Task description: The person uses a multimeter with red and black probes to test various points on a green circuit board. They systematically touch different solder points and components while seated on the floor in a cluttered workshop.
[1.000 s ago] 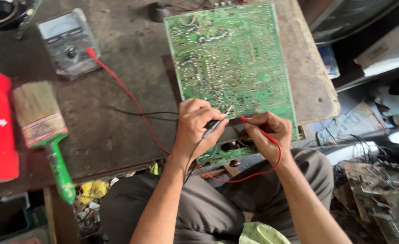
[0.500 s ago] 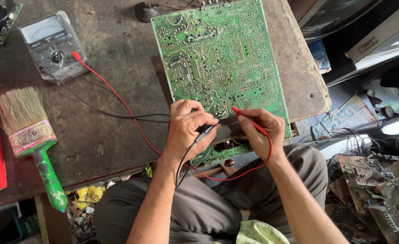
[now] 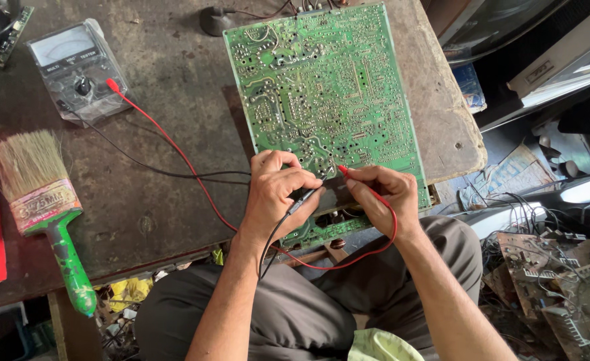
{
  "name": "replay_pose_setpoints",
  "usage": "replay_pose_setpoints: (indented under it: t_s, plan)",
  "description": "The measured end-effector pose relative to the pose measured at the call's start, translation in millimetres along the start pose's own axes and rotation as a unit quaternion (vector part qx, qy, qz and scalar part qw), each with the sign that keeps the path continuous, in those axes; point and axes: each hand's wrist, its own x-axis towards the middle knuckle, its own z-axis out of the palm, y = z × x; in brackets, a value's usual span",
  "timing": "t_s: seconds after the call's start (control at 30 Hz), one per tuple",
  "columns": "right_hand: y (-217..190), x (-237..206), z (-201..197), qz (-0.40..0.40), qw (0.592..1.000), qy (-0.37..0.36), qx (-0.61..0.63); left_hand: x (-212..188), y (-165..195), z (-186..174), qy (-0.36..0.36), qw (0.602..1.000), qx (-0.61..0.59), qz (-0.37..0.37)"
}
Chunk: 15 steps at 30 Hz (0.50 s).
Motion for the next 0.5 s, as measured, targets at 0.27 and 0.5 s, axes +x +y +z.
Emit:
replay_pose_setpoints:
  t_s: [0.27,0.5]
  plan:
    - [-0.8,1.1,-0.7,-0.037,0.999,-0.012,-0.021,1.5,0.0,0.4,0.003,1.000,0.004,0.006]
    - [-1.3,0.5,-1.6,-0.018,0.999,-0.021,-0.022,1.0,-0.3,1.8,0.004,1.000,0.008,0.015]
